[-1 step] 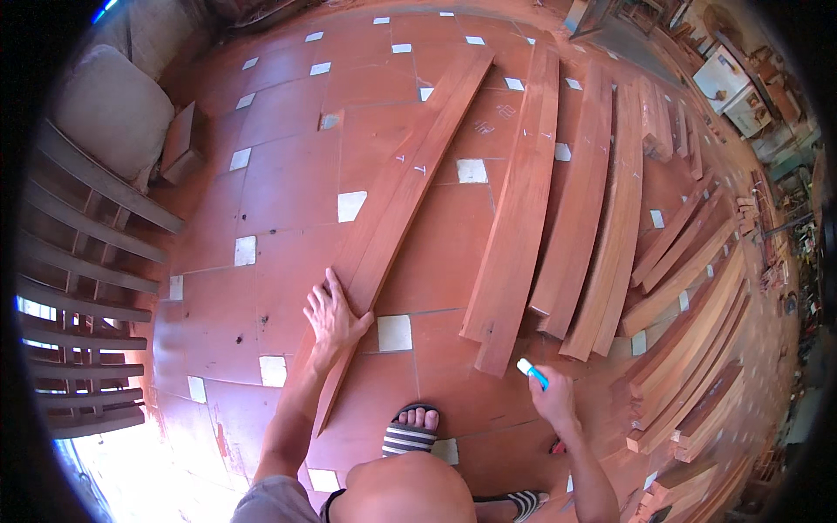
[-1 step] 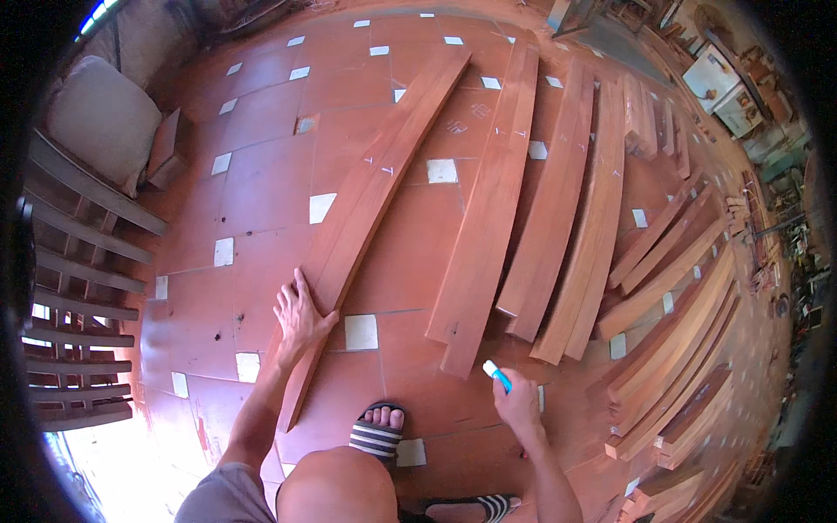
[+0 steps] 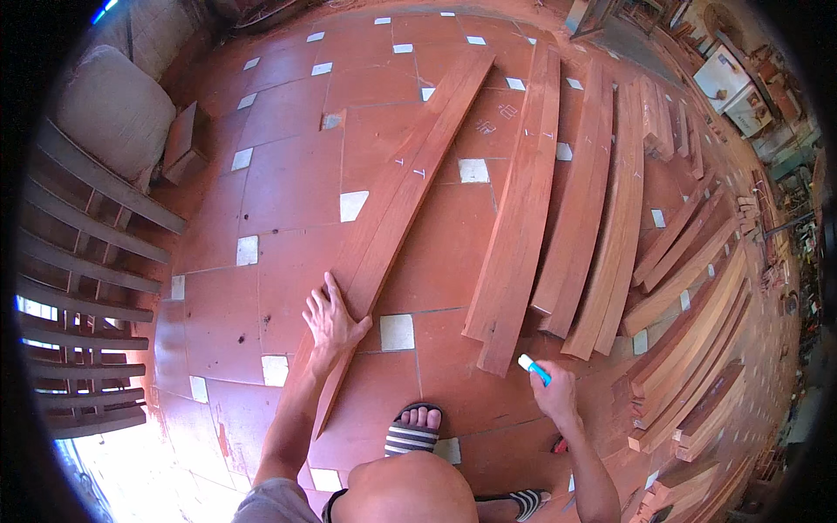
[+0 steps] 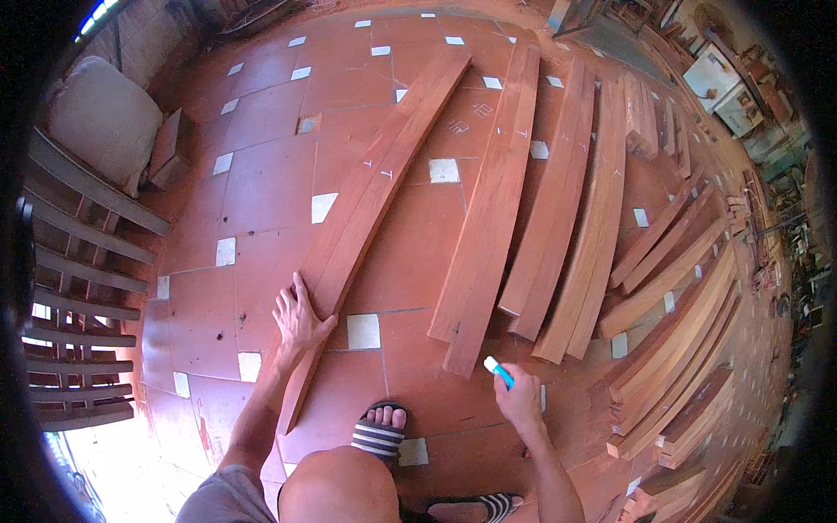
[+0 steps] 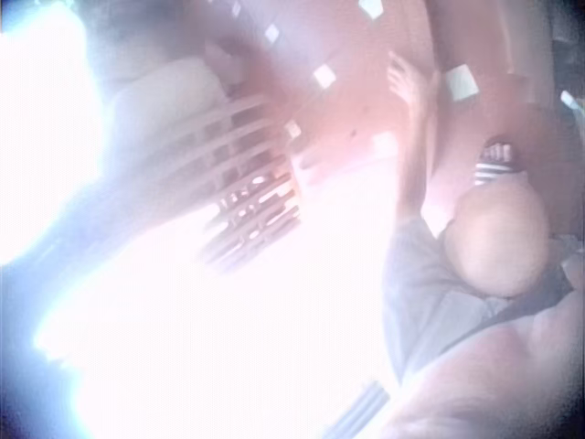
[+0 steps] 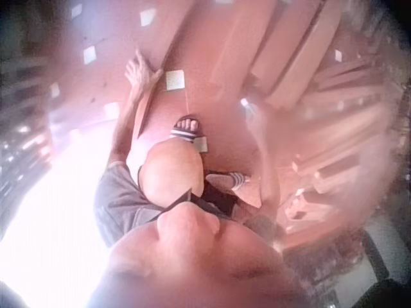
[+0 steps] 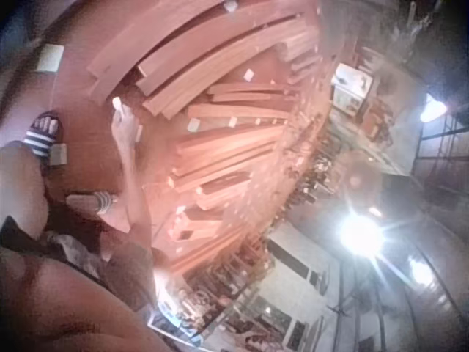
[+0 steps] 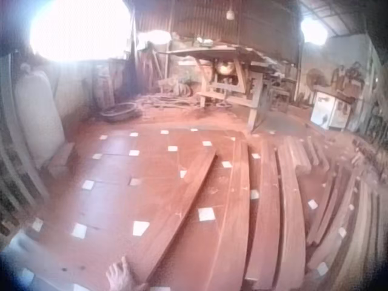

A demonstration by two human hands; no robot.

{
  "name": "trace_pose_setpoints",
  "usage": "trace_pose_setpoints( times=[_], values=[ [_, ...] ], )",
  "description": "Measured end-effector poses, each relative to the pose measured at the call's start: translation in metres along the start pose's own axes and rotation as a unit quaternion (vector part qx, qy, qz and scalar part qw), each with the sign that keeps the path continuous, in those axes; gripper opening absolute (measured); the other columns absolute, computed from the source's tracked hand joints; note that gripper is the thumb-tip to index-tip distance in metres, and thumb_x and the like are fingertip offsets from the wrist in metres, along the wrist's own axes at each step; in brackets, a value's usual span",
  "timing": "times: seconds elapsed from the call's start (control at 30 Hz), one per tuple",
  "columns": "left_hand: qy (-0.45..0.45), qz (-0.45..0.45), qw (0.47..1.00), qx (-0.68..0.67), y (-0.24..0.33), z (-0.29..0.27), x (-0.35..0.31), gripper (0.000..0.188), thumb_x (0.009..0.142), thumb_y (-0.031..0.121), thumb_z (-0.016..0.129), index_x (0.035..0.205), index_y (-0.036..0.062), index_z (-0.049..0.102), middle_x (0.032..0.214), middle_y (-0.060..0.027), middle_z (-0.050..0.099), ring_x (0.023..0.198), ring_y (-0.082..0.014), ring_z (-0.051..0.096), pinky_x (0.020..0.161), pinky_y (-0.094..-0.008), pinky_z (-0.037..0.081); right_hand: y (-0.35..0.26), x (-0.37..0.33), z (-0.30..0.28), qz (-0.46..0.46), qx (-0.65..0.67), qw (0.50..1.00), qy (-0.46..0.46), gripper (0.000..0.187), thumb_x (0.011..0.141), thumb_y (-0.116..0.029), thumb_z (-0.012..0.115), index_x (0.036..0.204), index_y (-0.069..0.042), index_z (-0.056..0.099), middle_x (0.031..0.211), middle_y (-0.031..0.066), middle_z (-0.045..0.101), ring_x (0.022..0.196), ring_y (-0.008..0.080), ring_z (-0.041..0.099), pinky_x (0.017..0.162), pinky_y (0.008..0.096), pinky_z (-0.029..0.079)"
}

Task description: The person sits on the floor and uses a marker to label several long wooden planks laid out in rows. They pick up each plank, write on it, and place it back down, repeating the process across multiple pieces.

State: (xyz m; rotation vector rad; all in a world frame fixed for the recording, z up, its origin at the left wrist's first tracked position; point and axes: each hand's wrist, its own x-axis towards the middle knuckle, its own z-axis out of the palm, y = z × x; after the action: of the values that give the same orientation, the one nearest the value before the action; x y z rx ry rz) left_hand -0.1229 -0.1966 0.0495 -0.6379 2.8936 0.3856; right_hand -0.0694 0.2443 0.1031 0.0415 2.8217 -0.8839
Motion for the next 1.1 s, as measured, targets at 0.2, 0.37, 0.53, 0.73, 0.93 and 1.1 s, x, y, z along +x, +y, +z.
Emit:
trace_pose_setpoints(
  times=[0.2,0.37,0.53,0.73,0.93,1.1],
  values=[
    [0.01,-0.004,1.0,0.006,-0.027,0.002,-0.017,0.13,0.065,0.043,0.086,0.163,-0.0023,0.015,0.138,-0.0309,0.042,0.129,-0.0463,0.042,0.107,-0.0613,0.037,-0.045,0.021,0.002,-0.017,0.072,0.997,0.031,0.024,0.083,-0.019,0.08,0.099,-0.002,0.079,0.08,0.0172,0.075,0.069,0.0258,0.073,0.067,0.0369,0.056],
    [0.024,0.003,1.0,0.01,-0.026,0.006,-0.015,0.131,0.065,0.044,0.086,0.163,-0.0018,0.013,0.139,-0.0307,0.042,0.13,-0.0465,0.042,0.107,-0.0606,0.037,-0.044,0.02,0.015,-0.016,0.129,0.99,0.056,0.023,0.085,-0.018,0.081,0.099,0.0,0.08,0.082,0.0116,0.077,0.072,0.0166,0.072,0.068,0.0335,0.056],
    [0.015,-0.003,1.0,0.013,-0.028,0.003,-0.015,0.131,0.065,0.044,0.086,0.164,-0.0012,0.013,0.139,-0.0308,0.042,0.13,-0.0465,0.043,0.108,-0.06,0.037,-0.043,0.01,0.019,0.022,0.178,0.983,0.034,0.021,0.089,-0.021,0.081,0.093,0.0,0.078,0.077,0.0077,0.075,0.068,0.0125,0.067,0.064,0.0313,0.053],
    [0.018,0.001,1.0,0.002,-0.027,0.006,-0.014,0.131,0.064,0.043,0.085,0.164,-0.0001,0.012,0.139,-0.0304,0.042,0.13,-0.0465,0.042,0.109,-0.0602,0.036,-0.039,0.01,0.024,0.026,0.153,0.988,0.005,0.028,0.089,-0.029,0.081,0.09,-0.001,0.077,0.077,0.0123,0.075,0.068,0.0212,0.072,0.065,0.0368,0.055],
    [0.05,0.002,0.999,0.018,-0.026,0.004,-0.017,0.127,0.064,0.044,0.085,0.163,0.0011,0.018,0.14,-0.0294,0.042,0.13,-0.0453,0.042,0.109,-0.0584,0.036,-0.043,0.008,0.028,0.043,0.178,0.983,-0.001,0.03,0.091,-0.031,0.08,0.089,-0.002,0.077,0.076,0.0105,0.075,0.067,0.0193,0.071,0.064,0.0359,0.055],
    [0.053,0.211,0.968,-0.124,0.029,-0.035,-0.053,0.089,0.075,0.043,0.085,0.145,-0.0018,0.051,0.131,-0.0248,0.055,0.124,-0.0438,0.049,0.107,-0.057,0.039,-0.081,0.021,0.036,0.039,0.258,0.965,-0.035,0.034,0.097,-0.034,0.074,0.088,-0.001,0.075,0.071,0.0034,0.07,0.065,0.0102,0.062,0.06,0.0321,0.05]
  ],
)
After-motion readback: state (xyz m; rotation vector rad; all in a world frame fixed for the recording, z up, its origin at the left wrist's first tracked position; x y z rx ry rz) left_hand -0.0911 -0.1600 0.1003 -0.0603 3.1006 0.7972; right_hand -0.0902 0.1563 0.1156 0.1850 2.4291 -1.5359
